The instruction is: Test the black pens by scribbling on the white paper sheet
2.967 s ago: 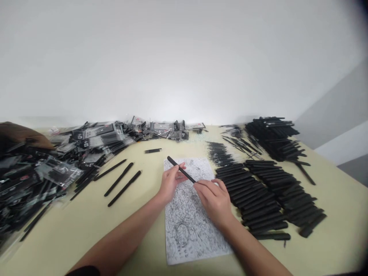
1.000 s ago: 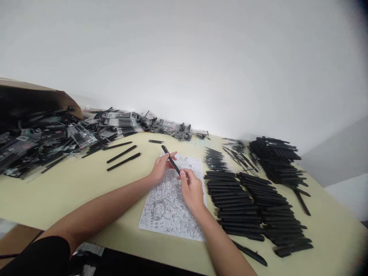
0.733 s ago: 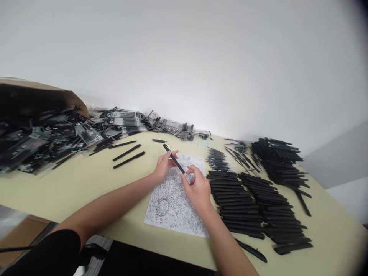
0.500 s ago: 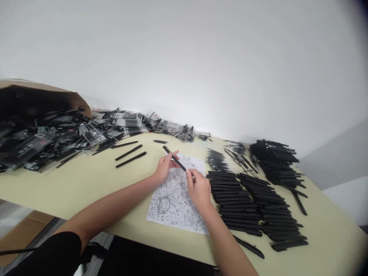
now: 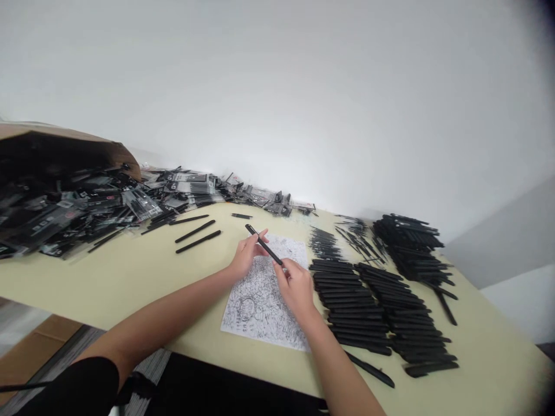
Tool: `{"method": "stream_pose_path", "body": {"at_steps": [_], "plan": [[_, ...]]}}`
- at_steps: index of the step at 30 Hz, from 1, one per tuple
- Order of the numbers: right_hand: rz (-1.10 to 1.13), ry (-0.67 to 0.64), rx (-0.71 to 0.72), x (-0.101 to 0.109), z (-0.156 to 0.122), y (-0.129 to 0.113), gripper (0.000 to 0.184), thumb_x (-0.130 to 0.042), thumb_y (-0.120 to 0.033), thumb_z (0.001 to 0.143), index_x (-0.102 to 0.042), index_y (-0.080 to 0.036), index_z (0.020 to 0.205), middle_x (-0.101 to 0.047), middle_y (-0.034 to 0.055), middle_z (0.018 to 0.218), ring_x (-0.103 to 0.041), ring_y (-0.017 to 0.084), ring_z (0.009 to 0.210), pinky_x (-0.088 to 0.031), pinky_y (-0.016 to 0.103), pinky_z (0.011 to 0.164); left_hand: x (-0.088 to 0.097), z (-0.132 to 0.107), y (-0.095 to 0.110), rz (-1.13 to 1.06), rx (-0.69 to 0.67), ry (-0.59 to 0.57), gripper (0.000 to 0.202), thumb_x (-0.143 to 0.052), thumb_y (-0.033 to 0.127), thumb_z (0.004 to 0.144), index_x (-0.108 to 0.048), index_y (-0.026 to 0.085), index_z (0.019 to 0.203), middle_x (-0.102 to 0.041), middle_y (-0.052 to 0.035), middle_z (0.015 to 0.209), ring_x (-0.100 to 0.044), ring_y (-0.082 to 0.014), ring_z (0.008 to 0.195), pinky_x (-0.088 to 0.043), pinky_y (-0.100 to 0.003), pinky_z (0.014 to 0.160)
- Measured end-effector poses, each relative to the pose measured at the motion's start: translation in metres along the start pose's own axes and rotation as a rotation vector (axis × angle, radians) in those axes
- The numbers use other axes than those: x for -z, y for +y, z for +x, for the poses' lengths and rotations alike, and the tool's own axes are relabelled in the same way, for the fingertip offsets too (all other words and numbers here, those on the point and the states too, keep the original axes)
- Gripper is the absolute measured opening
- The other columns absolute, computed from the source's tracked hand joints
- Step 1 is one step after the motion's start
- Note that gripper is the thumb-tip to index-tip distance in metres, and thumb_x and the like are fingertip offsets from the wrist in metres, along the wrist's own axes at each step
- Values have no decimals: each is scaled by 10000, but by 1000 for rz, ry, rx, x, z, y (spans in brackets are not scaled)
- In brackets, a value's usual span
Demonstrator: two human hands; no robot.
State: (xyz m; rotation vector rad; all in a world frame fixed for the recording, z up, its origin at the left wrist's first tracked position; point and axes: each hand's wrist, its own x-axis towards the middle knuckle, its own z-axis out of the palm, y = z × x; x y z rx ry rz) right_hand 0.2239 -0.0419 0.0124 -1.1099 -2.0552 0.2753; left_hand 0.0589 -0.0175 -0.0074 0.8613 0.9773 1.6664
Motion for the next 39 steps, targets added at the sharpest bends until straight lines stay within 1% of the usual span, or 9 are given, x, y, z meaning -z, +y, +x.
{"method": "stream_pose_path", "body": {"at_steps": [2,6,13,17,22,27,30,35,39], "plan": [[-70,3,45,1,0,0,305,-457,-354,963,-668,-208,798,-683,16,716,-594,137,595,-343,239,560,0,-1,1,4,-1,1,580,-632,564,764,-707,132,1146,-637,-78,961,-593,-126,652,-532,-325,692],[-143,75,141,0,-1,2,254,-454,-323,967,-673,-207,1023,-719,27,844,-588,115,567,-369,233,577,-1,-3,3,25,-15,20,562,-611,553,782,-706,133,1143,-634,-72,956,-591,-124,653,-532,-327,701],[-361,107,343,3,1,-1,298,-480,-310,968,-676,-202,771,-665,10,677,-548,101,533,-300,255,558,-1,-2,5,93,-28,56,539,-593,554,795,-714,138,1115,-633,-71,965,-572,-113,641,-513,-304,667],[-417,8,288,2,1,-5,371,-464,-352,974,-656,-194,699,-645,21,638,-521,102,502,-241,272,534,0,-1,6,133,-30,69,550,-613,583,771,-726,133,1067,-644,-78,964,-570,-115,635,-506,-288,647],[-398,-30,221,3,1,-9,323,-407,-349,997,-695,-212,947,-702,46,800,-578,115,575,-293,274,562,1,1,4,141,-41,70,535,-602,582,780,-730,137,1049,-652,-86,991,-587,-121,627,-517,-308,659],[-387,-13,242,8,2,-9,303,-415,-321,993,-704,-232,1000,-715,35,836,-583,106,585,-312,276,576,5,2,1,167,-53,65,506,-594,559,800,-736,138,1043,-642,-69,954,-597,-117,627,-525,-309,687],[-422,6,239,8,2,-10,335,-411,-361,996,-717,-232,956,-701,27,770,-570,108,556,-288,283,555,6,2,1,174,-57,71,510,-591,550,805,-728,145,1083,-637,-67,962,-596,-114,643,-526,-302,694],[-428,-48,136,0,2,-12,463,-385,-412,995,-693,-197,725,-673,39,696,-559,121,517,-229,288,515,6,1,3,168,-62,38,510,-568,538,814,-713,162,1128,-627,-56,954,-583,-112,650,-520,-297,679],[-397,-108,41,-5,1,-11,437,-392,-437,988,-685,-199,768,-689,47,746,-578,126,521,-227,284,500,5,0,5,169,-55,41,514,-550,528,823,-701,158,1148,-628,-60,960,-584,-120,668,-520,-298,676]]}}
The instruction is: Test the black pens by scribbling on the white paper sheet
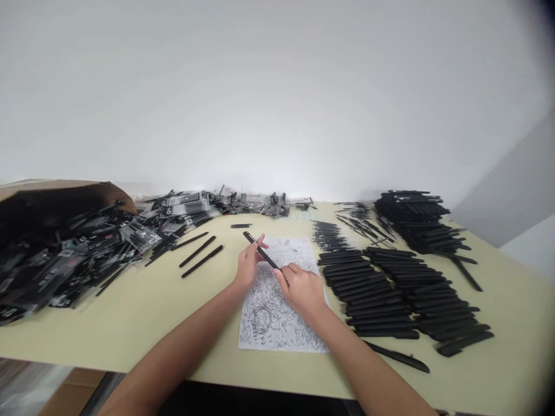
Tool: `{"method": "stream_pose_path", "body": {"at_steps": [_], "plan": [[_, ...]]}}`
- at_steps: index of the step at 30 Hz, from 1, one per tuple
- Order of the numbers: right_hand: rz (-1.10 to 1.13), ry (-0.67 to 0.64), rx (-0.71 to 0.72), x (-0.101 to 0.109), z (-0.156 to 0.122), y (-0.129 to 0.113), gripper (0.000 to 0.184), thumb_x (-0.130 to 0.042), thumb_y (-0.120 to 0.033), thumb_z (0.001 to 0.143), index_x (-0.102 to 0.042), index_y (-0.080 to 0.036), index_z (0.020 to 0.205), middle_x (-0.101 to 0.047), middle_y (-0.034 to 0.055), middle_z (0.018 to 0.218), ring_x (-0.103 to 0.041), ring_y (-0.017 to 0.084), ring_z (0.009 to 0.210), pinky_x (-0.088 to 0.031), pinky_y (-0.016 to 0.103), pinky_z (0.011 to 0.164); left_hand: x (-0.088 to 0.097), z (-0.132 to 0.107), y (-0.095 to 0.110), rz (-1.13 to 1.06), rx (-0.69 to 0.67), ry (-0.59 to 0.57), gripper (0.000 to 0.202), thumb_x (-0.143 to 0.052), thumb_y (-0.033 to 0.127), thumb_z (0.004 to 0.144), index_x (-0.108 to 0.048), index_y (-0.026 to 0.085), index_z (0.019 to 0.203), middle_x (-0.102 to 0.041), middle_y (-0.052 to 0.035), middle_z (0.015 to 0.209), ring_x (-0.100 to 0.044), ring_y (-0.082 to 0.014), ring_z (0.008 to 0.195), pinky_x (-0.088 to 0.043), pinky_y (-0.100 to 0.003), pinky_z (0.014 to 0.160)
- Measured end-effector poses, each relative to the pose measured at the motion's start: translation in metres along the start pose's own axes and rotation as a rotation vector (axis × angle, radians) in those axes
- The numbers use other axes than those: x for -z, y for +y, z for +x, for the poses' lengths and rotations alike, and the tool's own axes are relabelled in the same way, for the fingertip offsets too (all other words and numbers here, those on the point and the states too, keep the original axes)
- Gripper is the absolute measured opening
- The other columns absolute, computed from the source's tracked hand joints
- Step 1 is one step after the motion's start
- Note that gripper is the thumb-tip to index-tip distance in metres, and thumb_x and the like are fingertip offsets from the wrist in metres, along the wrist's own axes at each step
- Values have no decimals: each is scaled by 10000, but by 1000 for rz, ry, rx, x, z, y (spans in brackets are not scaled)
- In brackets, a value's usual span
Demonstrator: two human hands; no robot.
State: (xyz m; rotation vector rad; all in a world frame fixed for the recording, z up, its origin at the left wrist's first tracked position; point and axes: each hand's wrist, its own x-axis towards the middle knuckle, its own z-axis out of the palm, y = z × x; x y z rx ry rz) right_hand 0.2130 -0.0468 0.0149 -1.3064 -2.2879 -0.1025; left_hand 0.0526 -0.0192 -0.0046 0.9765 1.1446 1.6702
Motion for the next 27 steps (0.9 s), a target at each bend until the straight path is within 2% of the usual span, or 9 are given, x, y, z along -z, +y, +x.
{"method": "stream_pose_path", "body": {"at_steps": [4,8,14,17,21,27], "plan": [[68,44,1,-3,-1,1,355,-447,-497,956,-663,-216,952,-708,32,821,-606,138,558,-278,267,518,0,-1,3,5,11,17,497,-557,539,816,-716,151,1083,-637,-59,960,-585,-118,651,-524,-306,695],[118,90,20,-4,-2,0,350,-409,-437,982,-663,-212,893,-707,18,786,-601,130,559,-280,262,528,1,-2,3,20,10,-7,479,-559,558,818,-735,142,979,-651,-67,968,-590,-117,647,-520,-302,701],[155,-16,-69,-1,-1,-2,419,-354,-382,999,-655,-219,757,-703,14,742,-591,131,568,-240,272,521,3,-1,-2,13,-16,-32,516,-555,550,828,-703,168,1141,-637,-59,967,-589,-116,659,-527,-309,702],[211,-56,-120,1,-1,-3,384,-360,-393,998,-652,-232,808,-716,0,785,-612,139,606,-253,269,531,3,-1,-2,3,-18,-40,528,-553,559,829,-702,166,1148,-625,-57,959,-590,-118,666,-532,-313,704],[307,-2,-142,0,-2,-2,279,-491,-480,933,-624,-257,1035,-720,-27,835,-640,148,644,-298,254,551,3,-1,0,4,-15,-12,536,-560,558,824,-698,161,1156,-622,-55,952,-577,-115,651,-536,-321,699],[335,32,-151,-3,-3,-4,217,-459,-393,947,-620,-247,956,-725,-17,822,-643,144,621,-299,256,540,4,1,-1,-10,-43,-32,549,-580,580,806,-713,157,1131,-624,-57,933,-571,-123,681,-533,-312,688]]}}
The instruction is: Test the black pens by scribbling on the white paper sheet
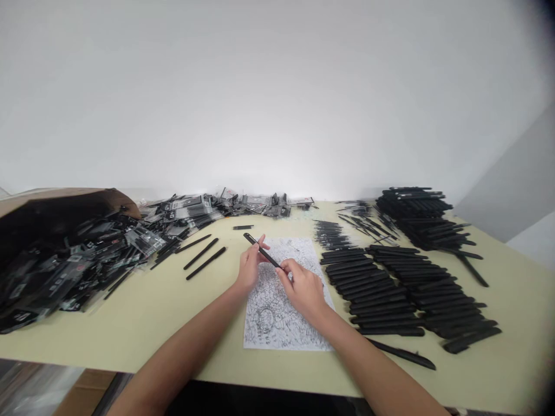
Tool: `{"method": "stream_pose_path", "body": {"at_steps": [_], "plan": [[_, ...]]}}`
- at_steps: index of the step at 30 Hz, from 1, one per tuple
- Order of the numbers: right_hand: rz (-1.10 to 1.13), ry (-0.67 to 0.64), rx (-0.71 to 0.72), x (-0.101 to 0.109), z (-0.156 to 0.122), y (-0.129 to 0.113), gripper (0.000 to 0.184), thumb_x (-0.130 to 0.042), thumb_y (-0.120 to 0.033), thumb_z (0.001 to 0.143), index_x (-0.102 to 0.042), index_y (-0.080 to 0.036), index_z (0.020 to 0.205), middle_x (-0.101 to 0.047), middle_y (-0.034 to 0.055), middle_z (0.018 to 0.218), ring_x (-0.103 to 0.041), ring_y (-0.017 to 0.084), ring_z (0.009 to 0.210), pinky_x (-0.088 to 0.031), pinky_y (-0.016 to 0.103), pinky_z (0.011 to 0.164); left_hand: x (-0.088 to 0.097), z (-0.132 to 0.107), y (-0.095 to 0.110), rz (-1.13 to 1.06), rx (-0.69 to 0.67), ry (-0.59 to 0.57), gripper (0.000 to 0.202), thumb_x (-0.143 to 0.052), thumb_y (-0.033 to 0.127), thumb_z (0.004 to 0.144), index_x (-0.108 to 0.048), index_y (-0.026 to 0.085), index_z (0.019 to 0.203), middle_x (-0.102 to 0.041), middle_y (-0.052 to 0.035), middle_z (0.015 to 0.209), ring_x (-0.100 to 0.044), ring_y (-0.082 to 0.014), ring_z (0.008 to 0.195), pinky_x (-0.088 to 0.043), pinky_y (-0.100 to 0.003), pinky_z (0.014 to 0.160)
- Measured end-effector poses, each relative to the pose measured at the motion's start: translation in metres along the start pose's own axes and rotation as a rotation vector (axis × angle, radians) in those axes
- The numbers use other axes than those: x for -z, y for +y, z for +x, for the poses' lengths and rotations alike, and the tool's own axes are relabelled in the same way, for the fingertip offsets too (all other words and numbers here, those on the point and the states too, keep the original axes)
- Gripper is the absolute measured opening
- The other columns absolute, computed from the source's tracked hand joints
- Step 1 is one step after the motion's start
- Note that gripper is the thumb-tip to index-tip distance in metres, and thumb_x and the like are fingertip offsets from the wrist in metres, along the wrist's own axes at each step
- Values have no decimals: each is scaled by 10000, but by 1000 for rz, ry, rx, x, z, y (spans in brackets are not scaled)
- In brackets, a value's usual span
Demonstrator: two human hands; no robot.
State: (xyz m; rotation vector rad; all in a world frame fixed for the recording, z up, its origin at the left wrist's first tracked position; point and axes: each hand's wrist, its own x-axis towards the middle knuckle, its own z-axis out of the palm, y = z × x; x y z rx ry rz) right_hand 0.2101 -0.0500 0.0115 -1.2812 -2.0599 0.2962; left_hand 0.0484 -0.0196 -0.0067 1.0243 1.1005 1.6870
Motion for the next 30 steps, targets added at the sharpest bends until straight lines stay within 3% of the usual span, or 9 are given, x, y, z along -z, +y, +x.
{"method": "stream_pose_path", "body": {"at_steps": [5,11,13,15,19,22,26,30], "plan": [[9,-45,-47,1,1,-2,213,-440,-382,955,-602,-249,995,-726,-16,816,-642,161,617,-297,260,543,1,0,0,-53,11,-1,585,-592,597,786,-707,133,1123,-624,-59,881,-583,-141,709,-525,-315,681],[100,-95,-40,3,-1,-5,237,-481,-402,931,-567,-244,1085,-717,-30,857,-619,147,605,-331,262,584,13,14,15,-85,-64,183,421,-618,470,788,-666,148,1056,-548,18,679,-561,-119,582,-485,-284,625],[107,-107,-40,3,-2,-7,230,-487,-394,926,-577,-242,1073,-714,-28,856,-615,147,607,-334,265,590,26,23,23,15,-103,228,369,-587,438,806,-629,172,1058,-465,55,589,-505,-109,503,-433,-256,562],[105,-115,-39,3,-3,-8,219,-494,-385,921,-593,-244,1058,-712,-27,854,-609,148,606,-332,266,591,45,32,32,268,-124,219,346,-543,423,829,-608,185,1072,-421,63,561,-457,-114,468,-383,-254,531],[98,-132,-27,4,-5,-9,187,-496,-372,922,-629,-254,979,-705,-26,843,-592,143,599,-325,264,594,87,41,52,1230,-219,25,239,-570,338,793,-659,195,963,-599,-40,684,-572,-197,646,-382,-296,638],[94,-137,-34,5,-5,-8,183,-501,-370,919,-641,-255,944,-706,-23,841,-590,141,610,-322,260,596,106,43,66,1690,-170,-152,247,-541,302,778,-665,187,958,-685,-114,836,-625,-261,792,-394,-311,680],[64,-171,-47,8,-2,-8,193,-498,-369,920,-652,-252,926,-711,-21,855,-594,136,632,-314,257,589,115,45,81,1830,-120,-415,287,-508,294,757,-677,184,962,-706,-108,868,-637,-265,810,-407,-312,662],[25,-209,-17,24,6,-7,180,-512,-350,912,-664,-256,895,-716,-23,865,-600,133,660,-312,252,576,124,50,85,1792,-61,-485,462,-541,284,690,-664,185,1125,-700,-85,889,-634,-261,807,-429,-320,664]]}}
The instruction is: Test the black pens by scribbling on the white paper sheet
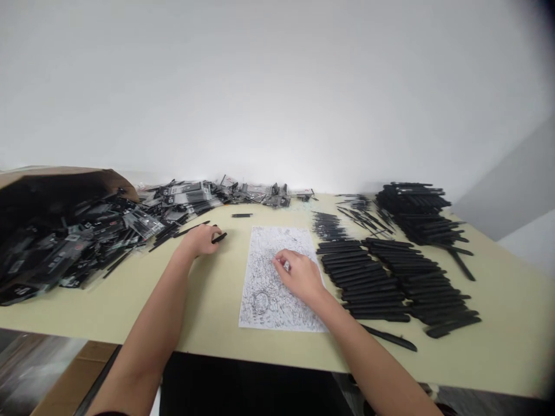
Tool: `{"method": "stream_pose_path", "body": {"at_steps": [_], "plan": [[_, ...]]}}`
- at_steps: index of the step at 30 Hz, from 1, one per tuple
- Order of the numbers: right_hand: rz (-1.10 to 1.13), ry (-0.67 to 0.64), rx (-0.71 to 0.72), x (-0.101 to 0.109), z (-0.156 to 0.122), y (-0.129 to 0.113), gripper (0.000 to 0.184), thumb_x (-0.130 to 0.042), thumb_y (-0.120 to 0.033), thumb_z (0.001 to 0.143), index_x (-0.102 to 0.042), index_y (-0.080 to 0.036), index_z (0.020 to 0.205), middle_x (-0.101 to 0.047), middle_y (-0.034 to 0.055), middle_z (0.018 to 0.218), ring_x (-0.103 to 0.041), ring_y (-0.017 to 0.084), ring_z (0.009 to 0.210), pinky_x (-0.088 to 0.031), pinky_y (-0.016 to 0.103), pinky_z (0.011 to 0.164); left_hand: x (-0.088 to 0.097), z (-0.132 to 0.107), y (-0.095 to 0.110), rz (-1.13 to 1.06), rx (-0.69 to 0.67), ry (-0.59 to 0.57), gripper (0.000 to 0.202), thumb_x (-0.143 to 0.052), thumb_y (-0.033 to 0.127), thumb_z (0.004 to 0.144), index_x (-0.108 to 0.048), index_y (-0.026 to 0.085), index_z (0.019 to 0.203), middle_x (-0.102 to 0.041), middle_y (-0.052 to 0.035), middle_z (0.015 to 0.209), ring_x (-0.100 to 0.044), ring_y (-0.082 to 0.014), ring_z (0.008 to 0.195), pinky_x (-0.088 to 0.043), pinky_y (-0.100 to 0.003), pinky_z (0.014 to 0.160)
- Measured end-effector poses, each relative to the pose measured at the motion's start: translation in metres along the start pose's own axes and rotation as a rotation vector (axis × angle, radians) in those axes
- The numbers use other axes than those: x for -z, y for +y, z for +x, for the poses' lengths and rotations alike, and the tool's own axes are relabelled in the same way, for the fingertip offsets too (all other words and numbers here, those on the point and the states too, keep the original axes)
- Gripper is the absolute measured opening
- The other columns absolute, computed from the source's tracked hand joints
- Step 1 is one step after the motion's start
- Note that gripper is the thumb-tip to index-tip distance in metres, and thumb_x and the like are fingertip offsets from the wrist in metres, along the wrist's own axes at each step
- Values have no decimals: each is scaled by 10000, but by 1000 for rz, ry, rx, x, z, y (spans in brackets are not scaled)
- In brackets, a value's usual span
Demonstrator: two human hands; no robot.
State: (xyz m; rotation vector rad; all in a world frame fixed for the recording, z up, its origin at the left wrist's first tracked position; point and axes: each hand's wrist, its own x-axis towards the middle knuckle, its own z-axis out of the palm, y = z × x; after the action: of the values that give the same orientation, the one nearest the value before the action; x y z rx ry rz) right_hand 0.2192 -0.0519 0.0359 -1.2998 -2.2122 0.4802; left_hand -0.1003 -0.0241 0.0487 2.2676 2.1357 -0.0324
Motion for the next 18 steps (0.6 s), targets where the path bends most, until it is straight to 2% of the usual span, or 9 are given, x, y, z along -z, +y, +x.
{"method": "stream_pose_path", "body": {"at_steps": [2,5,8,10,13,14,16,18], "plan": [[22,-23,11,18,-2,1,173,-524,-354,908,-668,-260,895,-721,-25,881,-600,127,653,-342,246,592,-3,-1,-7,-13,-19,21,507,-550,327,691,-647,179,1166,-683,-90,963,-632,-260,868,-449,-324,723],[57,-15,-10,54,-20,8,182,-521,-354,907,-673,-254,913,-724,-9,892,-621,143,689,-405,252,638,-8,-3,-17,31,-21,114,604,-560,419,703,-591,188,1261,-601,-123,1201,-570,-296,1090,-436,-358,886],[60,52,-70,87,-62,33,228,-477,-357,920,-670,-239,893,-716,15,880,-620,149,675,-452,263,657,-12,-4,-22,67,66,110,701,-552,493,719,-506,215,1361,-515,-136,1340,-482,-348,1218,-391,-427,971],[-7,129,-173,99,-98,59,226,-494,-367,902,-678,-237,925,-717,35,907,-632,163,690,-481,277,681,-14,-3,-25,58,134,68,743,-538,519,728,-459,219,1403,-476,-145,1390,-459,-372,1246,-383,-457,980],[-241,252,-367,102,-150,103,256,-480,-375,864,-682,-228,920,-707,72,957,-631,194,656,-501,331,662,-19,2,-30,-12,186,6,785,-518,525,734,-412,190,1436,-471,-166,1386,-501,-366,1217,-409,-442,965],[-305,257,-400,99,-164,116,277,-454,-364,859,-681,-224,937,-697,84,993,-649,216,709,-509,348,675,-21,4,-31,-33,192,-6,788,-514,521,735,-410,175,1435,-478,-174,1375,-514,-361,1206,-413,-433,965],[-337,214,-399,92,-186,136,309,-436,-338,843,-686,-216,977,-678,100,1022,-673,248,863,-527,359,742,-25,7,-35,-58,184,-10,782,-506,508,738,-411,156,1429,-493,-186,1354,-525,-353,1198,-416,-422,969],[-324,195,-385,84,-198,148,325,-434,-346,848,-695,-205,981,-672,109,999,-673,248,903,-532,368,812,-26,9,-38,-72,168,-7,770,-505,482,736,-412,148,1424,-530,-186,1309,-540,-342,1179,-426,-411,957]]}}
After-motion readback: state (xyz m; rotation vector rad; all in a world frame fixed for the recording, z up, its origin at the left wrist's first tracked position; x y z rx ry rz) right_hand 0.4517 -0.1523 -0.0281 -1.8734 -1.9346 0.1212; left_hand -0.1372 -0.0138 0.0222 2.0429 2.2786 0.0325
